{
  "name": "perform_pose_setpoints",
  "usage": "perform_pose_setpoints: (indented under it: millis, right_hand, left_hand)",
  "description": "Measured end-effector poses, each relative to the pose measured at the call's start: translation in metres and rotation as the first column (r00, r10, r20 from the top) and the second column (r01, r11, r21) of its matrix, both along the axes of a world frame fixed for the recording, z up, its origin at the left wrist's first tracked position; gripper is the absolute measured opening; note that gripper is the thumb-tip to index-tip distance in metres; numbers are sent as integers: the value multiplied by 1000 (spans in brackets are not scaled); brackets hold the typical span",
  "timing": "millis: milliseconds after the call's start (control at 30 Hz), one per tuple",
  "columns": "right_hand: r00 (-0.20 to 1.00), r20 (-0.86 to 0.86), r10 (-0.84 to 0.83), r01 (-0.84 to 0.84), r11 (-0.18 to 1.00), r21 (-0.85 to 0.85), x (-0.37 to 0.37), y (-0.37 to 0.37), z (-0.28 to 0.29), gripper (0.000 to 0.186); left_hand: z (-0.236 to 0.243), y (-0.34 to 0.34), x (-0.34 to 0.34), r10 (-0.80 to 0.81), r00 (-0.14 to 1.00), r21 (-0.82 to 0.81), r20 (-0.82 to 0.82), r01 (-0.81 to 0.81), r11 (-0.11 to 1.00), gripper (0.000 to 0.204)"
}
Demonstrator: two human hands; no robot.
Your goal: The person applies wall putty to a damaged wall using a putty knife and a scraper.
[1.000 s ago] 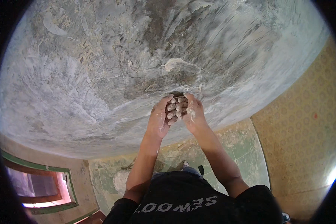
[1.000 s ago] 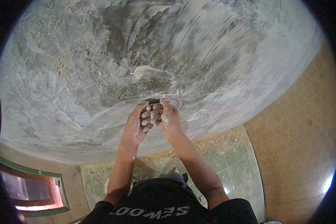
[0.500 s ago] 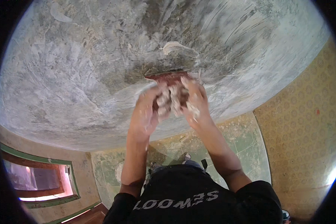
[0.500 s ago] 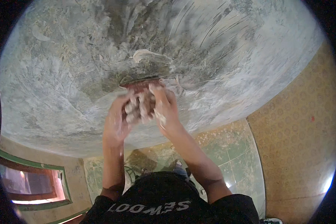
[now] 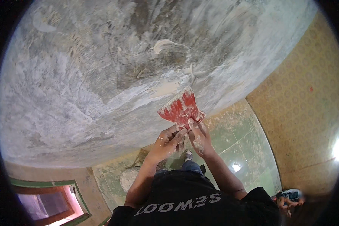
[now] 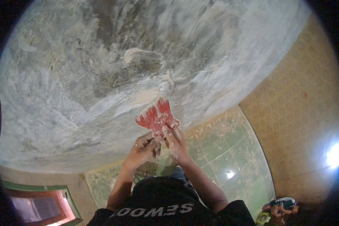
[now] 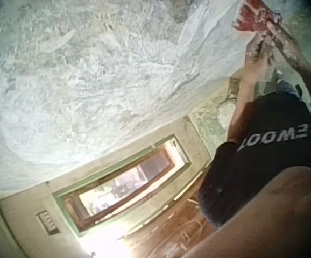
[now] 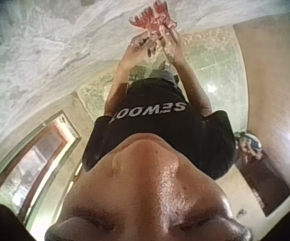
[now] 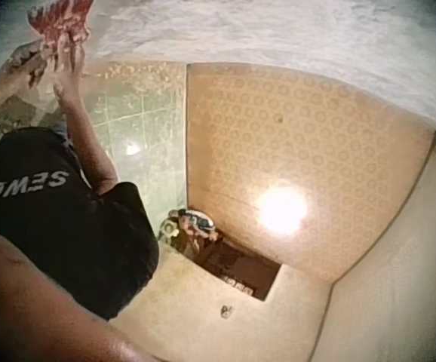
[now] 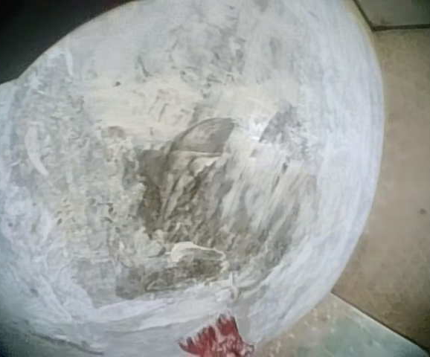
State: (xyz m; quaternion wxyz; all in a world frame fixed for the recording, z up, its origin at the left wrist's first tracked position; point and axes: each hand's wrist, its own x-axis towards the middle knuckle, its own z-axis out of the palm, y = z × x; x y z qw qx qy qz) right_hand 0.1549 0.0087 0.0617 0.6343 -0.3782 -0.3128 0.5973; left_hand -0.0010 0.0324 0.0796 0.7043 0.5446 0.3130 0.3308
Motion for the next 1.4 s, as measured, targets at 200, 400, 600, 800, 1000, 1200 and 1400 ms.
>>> perform_pose_setpoints:
  millis: [200, 400, 600, 800, 1000, 1200, 1400]
  right_hand:
    - [691, 515, -506, 384, 862, 331, 77, 27, 20, 43]
    - [269, 629, -729, 487, 666, 565, 143, 78, 57, 47]
    - [39, 485, -874, 400, 459, 794, 144, 127, 102, 49]
    - [-15, 370, -929, 340, 343, 875, 138, 136, 164, 48]
    - [-87, 237, -968, 245, 210, 947, 175, 151, 234, 48]
    - [-491, 509, -707, 104, 533, 840, 158, 160, 206, 63]
    - [-189, 661, -727, -145, 686, 713, 111, 119, 80, 77]
  left_hand:
    - [-19, 0, -31, -42, 991, 0, -123, 42, 999, 28]
    - [-67, -20, -85, 256, 940, -127, -224, -289, 949, 32]
    - [-81, -26, -107, 507, 829, -123, -234, -543, 831, 31]
    - [-63, -11, -95, 624, 771, -107, -129, -636, 764, 30]
    - [-63, 8, -81, 602, 787, -80, -133, -614, 785, 30]
    - [-66, 11, -75, 622, 778, -64, -88, -628, 776, 27]
    - [-71, 19, -68, 589, 801, -67, -112, -597, 799, 26]
